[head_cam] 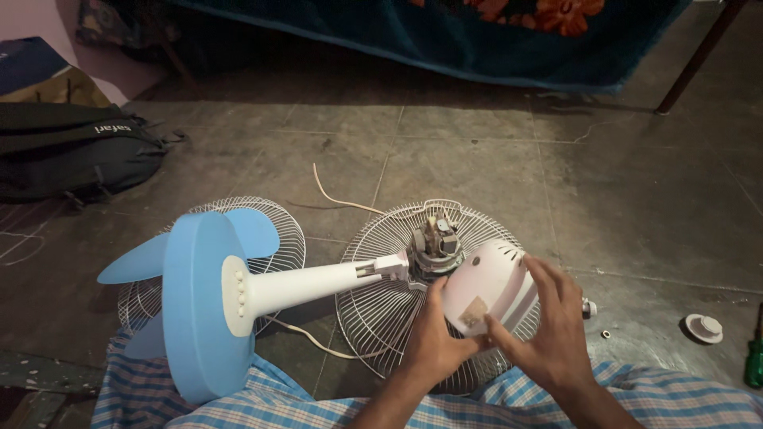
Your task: The person disassembles a small electric fan by removing the rear grille, unscrewing the motor housing, and detaching the motor from the stand. They use a screwdriver to loosen screws and separate components, leaving the fan partially disassembled.
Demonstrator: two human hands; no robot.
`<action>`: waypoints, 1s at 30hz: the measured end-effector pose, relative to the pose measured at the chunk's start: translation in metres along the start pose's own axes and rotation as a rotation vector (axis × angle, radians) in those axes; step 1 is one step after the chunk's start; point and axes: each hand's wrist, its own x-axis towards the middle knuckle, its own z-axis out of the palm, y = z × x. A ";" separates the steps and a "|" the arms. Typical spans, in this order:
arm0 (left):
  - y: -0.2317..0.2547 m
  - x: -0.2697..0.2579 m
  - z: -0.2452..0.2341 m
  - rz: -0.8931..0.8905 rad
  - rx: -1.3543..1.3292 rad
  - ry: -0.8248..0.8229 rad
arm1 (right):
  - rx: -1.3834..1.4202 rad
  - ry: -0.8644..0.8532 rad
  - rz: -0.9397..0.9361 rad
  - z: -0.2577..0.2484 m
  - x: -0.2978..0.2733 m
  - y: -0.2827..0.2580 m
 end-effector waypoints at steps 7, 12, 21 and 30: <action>0.005 0.002 -0.006 -0.102 0.085 -0.005 | 0.085 0.016 -0.008 0.001 0.000 0.001; 0.003 -0.001 -0.007 -0.074 0.122 0.014 | 0.113 0.079 -0.085 -0.004 -0.001 0.005; 0.009 -0.007 -0.006 -0.086 0.277 -0.054 | 0.224 0.011 0.046 -0.006 0.008 0.025; -0.002 -0.002 -0.021 -0.064 0.399 -0.036 | -0.137 -0.019 0.462 -0.097 -0.023 0.163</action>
